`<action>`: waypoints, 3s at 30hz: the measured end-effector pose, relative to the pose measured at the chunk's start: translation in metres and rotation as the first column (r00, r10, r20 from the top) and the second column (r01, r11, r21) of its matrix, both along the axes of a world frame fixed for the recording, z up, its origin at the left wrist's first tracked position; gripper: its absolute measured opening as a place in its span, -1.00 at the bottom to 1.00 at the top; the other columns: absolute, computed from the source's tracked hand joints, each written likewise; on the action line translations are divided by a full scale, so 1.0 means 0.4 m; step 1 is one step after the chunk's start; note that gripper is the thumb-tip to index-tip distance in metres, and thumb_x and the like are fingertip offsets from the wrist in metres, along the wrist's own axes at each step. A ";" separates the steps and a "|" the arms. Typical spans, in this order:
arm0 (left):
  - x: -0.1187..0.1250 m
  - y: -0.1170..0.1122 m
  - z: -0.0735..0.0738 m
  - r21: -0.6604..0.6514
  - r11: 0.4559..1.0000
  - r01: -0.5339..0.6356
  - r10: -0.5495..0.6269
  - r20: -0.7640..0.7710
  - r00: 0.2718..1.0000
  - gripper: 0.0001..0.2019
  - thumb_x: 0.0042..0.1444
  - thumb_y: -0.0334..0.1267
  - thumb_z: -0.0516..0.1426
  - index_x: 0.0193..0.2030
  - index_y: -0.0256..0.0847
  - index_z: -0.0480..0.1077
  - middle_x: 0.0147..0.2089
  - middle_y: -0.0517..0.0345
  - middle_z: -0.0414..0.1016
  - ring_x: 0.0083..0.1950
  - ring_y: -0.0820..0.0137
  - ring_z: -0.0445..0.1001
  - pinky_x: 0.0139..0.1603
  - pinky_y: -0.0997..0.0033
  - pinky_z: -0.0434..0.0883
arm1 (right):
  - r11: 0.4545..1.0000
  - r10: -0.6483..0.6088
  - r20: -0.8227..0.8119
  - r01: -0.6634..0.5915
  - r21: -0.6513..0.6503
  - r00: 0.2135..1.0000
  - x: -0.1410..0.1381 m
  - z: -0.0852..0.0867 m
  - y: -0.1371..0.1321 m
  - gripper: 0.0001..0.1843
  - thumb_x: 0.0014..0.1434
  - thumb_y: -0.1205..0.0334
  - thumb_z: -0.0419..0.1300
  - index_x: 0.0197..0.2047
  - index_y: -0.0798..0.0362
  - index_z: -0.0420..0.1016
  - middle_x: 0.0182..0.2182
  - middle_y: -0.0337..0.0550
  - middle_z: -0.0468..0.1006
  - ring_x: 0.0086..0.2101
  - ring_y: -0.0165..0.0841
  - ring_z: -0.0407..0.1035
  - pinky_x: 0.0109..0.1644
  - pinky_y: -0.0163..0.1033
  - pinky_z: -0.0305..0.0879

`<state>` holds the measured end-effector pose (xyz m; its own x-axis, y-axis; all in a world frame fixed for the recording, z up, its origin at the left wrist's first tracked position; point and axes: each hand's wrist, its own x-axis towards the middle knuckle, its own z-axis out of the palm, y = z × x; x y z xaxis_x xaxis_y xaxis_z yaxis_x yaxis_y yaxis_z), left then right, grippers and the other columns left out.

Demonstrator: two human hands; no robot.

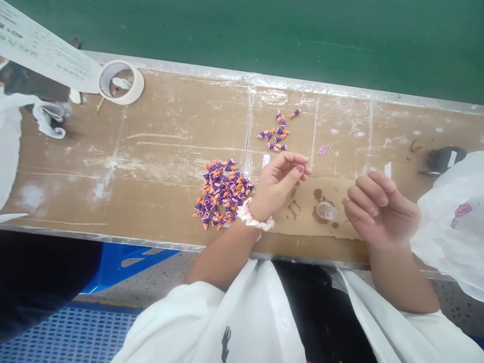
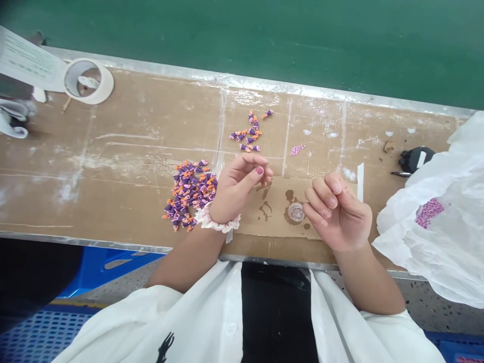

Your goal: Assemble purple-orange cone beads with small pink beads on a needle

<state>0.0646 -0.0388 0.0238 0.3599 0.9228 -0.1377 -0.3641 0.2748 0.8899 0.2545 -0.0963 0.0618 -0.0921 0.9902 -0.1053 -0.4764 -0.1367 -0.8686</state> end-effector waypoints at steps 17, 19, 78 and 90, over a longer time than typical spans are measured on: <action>0.076 -0.089 0.078 0.784 0.620 -0.038 0.229 -0.135 0.964 -0.97 0.19 -0.38 0.20 -0.22 -0.23 0.46 -0.24 0.06 0.50 -0.18 0.43 0.52 -0.14 0.40 0.56 | 0.956 0.156 -0.433 -0.246 -0.160 0.888 -0.063 0.012 -0.064 -0.63 0.24 0.07 0.27 -0.50 -0.01 0.26 -0.63 -0.42 -0.09 -0.66 -0.52 -0.27 -0.68 -0.41 -0.25; 0.074 -0.087 0.079 0.797 0.603 -0.030 0.221 -0.131 0.967 -0.97 0.19 -0.38 0.20 -0.22 -0.22 0.45 -0.24 0.06 0.50 -0.17 0.42 0.53 -0.13 0.37 0.57 | 0.951 0.178 -0.452 -0.270 -0.148 0.874 -0.061 0.011 -0.063 -0.66 0.24 0.10 0.27 -0.50 -0.01 0.28 -0.63 -0.42 -0.08 -0.66 -0.53 -0.27 -0.69 -0.41 -0.25; 0.055 -0.076 0.046 0.958 0.282 0.061 0.387 -0.171 0.906 -0.88 0.26 -0.26 0.13 -0.23 -0.27 0.44 -0.28 0.07 0.56 -0.18 0.40 0.54 -0.14 0.39 0.56 | 0.995 -0.013 0.032 0.016 -0.099 0.999 -0.062 0.014 -0.081 -0.87 0.18 0.13 0.30 -0.40 -0.09 0.56 -0.57 -0.21 0.39 -0.58 -0.42 0.18 -0.60 -0.32 0.10; 0.048 -0.068 0.044 0.855 0.517 0.042 0.180 -0.156 0.971 -0.93 0.26 -0.32 0.13 -0.20 -0.26 0.43 -0.23 0.08 0.52 -0.15 0.48 0.51 -0.09 0.46 0.50 | 0.991 -0.008 -0.062 0.000 -0.130 0.998 -0.075 0.024 -0.075 -0.85 0.20 0.12 0.30 -0.38 -0.06 0.60 -0.61 -0.31 0.19 -0.60 -0.47 0.01 -0.60 -0.37 0.07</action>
<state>0.0838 -0.0660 0.0412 0.3558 0.6573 0.6644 -0.1336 -0.6678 0.7322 0.2244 -0.1262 0.0715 -0.0984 0.9687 -0.2277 -0.5302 -0.2447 -0.8118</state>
